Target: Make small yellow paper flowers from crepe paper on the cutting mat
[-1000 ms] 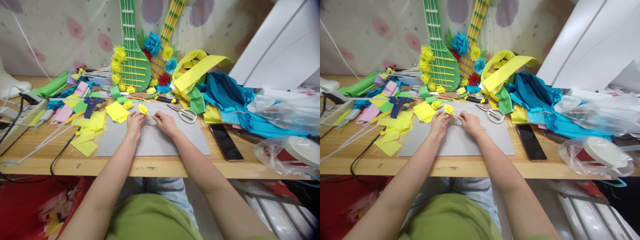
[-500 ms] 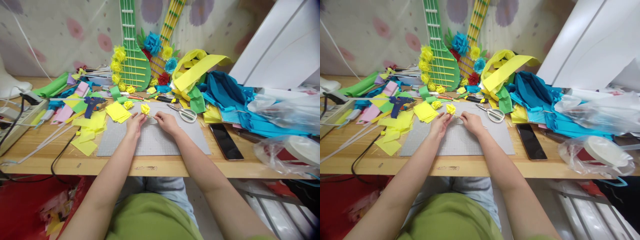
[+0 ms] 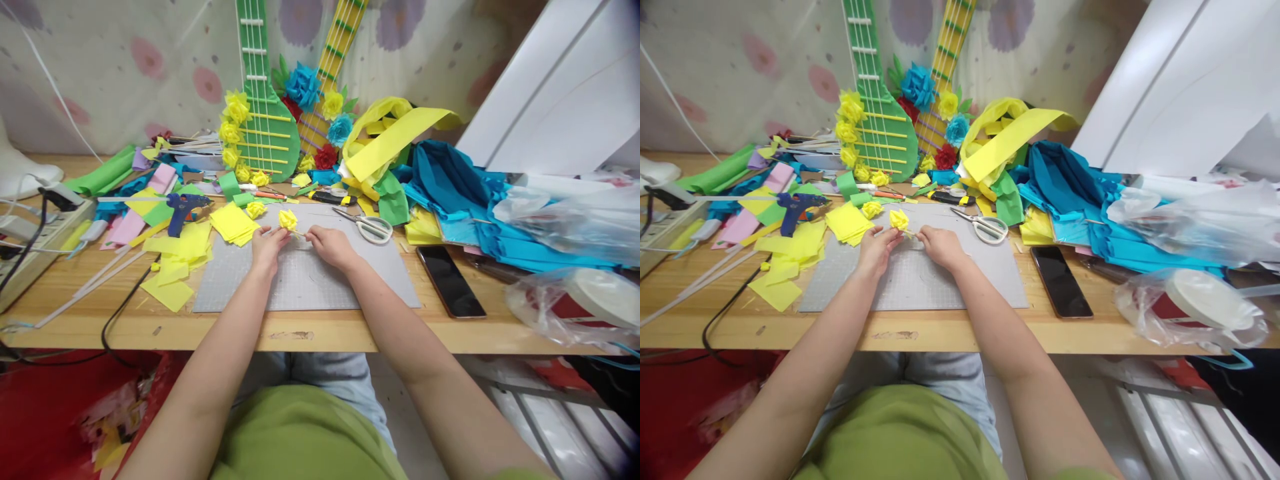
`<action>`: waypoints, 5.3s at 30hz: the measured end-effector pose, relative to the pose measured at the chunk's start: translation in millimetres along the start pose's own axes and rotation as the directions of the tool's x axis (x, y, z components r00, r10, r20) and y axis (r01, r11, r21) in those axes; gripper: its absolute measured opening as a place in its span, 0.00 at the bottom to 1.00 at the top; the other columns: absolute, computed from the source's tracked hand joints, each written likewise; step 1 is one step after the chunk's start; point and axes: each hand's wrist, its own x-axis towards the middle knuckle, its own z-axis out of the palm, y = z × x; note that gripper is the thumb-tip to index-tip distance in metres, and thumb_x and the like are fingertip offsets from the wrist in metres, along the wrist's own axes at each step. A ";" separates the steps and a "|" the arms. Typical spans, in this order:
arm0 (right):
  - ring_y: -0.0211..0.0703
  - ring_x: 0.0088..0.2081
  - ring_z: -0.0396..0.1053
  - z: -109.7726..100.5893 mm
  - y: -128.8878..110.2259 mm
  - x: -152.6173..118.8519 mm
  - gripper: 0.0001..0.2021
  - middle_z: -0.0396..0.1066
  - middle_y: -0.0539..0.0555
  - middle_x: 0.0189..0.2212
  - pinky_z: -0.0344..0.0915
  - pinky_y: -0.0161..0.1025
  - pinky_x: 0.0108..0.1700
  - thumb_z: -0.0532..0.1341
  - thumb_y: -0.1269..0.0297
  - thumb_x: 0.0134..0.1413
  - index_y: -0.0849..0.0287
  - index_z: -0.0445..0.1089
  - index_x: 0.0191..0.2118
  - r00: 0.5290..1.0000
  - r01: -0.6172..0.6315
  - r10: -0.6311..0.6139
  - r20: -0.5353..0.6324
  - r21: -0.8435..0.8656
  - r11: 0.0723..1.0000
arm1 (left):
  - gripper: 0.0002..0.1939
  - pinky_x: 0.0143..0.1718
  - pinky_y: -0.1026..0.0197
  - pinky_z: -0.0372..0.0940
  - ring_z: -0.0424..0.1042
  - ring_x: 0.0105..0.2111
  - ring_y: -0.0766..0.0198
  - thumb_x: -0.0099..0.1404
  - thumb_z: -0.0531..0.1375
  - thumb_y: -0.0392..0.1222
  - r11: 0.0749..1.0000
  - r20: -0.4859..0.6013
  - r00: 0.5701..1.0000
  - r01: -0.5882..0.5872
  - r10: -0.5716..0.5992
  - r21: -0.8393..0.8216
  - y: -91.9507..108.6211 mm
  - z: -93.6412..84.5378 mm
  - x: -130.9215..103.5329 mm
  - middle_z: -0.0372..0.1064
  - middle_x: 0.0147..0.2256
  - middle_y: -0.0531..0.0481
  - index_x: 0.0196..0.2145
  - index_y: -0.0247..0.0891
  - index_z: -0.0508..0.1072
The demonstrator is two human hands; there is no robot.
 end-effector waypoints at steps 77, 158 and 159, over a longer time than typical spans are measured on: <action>0.40 0.33 0.68 12.0 -18.4 -1.9 0.15 0.72 0.55 0.35 0.51 0.34 0.31 0.43 0.59 0.61 0.58 0.63 0.40 0.998 0.068 -0.068 -0.015 -0.021 0.997 | 0.20 0.17 0.70 0.50 0.60 0.18 0.74 0.44 0.60 0.28 0.960 -0.069 0.992 -0.085 0.107 0.267 1.8 -6.5 11.5 0.63 0.22 0.57 0.31 0.39 0.52; 0.43 0.35 0.67 16.9 -18.9 -0.7 0.10 0.72 0.55 0.32 0.51 0.35 0.31 0.50 0.63 0.54 0.57 0.67 0.36 0.987 -0.063 0.050 -0.155 -0.080 0.995 | 0.15 0.29 0.63 0.67 0.70 0.27 0.68 0.47 0.62 0.31 0.975 0.216 0.975 0.000 -0.049 0.222 0.7 2.5 -6.4 0.69 0.27 0.51 0.34 0.35 0.63; 0.43 0.35 0.67 17.1 -19.2 -0.9 0.10 0.72 0.55 0.33 0.50 0.35 0.31 0.50 0.63 0.54 0.57 0.67 0.36 0.988 -0.042 0.029 -0.150 -0.088 0.995 | 0.16 0.29 0.63 0.67 0.70 0.27 0.67 0.47 0.62 0.32 0.971 0.209 0.978 -0.020 -0.031 0.240 -0.5 3.0 -6.6 0.68 0.27 0.51 0.34 0.35 0.63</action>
